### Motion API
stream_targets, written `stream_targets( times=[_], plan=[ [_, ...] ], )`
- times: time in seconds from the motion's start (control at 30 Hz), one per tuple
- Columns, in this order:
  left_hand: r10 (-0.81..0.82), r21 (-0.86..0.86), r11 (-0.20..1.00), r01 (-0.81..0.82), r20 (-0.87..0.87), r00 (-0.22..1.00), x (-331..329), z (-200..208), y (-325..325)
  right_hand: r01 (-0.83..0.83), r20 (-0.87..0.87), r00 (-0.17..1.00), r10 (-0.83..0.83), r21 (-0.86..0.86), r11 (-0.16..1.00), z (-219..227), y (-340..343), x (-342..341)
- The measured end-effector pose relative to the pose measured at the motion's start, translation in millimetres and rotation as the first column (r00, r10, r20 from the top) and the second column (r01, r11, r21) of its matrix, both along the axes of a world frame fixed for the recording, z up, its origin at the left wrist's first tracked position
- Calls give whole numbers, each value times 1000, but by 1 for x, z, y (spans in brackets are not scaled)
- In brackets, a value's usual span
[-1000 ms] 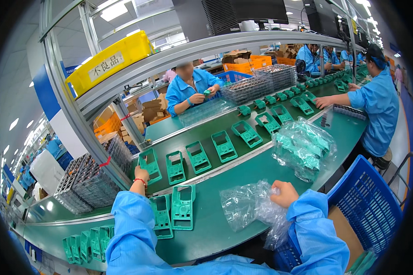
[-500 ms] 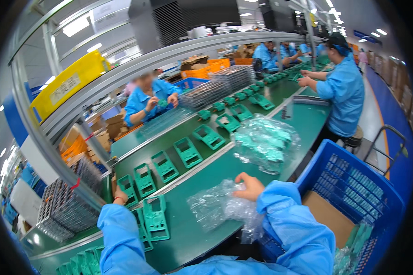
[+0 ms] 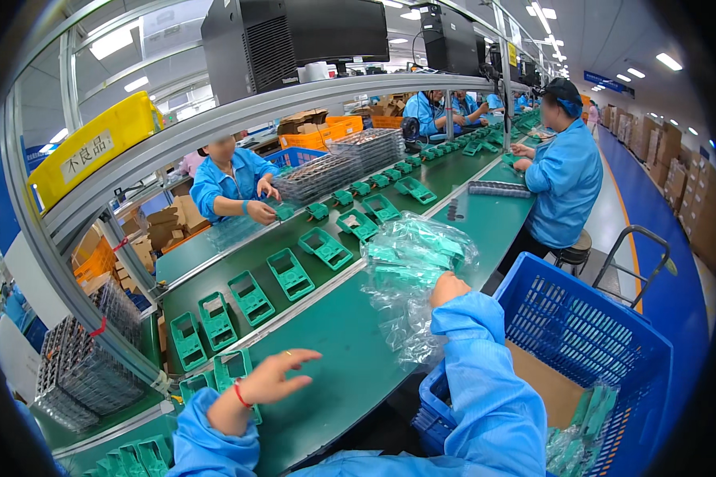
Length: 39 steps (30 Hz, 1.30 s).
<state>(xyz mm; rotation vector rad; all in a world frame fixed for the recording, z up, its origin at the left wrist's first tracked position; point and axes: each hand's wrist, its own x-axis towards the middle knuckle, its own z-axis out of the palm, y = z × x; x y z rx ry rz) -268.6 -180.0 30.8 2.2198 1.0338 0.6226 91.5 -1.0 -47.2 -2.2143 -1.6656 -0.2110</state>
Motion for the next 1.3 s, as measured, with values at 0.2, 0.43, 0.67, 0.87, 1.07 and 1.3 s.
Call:
stream_targets(
  times=[0.2, 0.43, 0.67, 0.87, 1.07, 1.3],
  plan=[
    [201, 136, 962, -237, 232, 952, 22, -55, 15, -431, -121, 892, 435, 59, 901, 27, -43, -20],
    [552, 268, 759, -594, 219, 804, 12, -94, 48, -886, -124, 439, 890, 104, 452, 56, -90, -40],
    [511, 385, 768, -511, 113, 852, 5, -97, 50, -895, -243, 203, 948, 347, 281, 91, -121, -59],
    [362, 13, 928, -371, 196, 911, -7, -86, 25, -441, -789, -213, 577, 604, 664, 72, -87, -19],
    [744, -784, 621, 6, 591, 312, -14, -85, -8, -699, -871, -206, 447, 450, 555, 82, -80, 18],
    [656, -663, 718, 210, 746, 112, -13, -106, -13, -994, -643, 56, 764, -106, -16, 79, -98, -67]
  ],
)
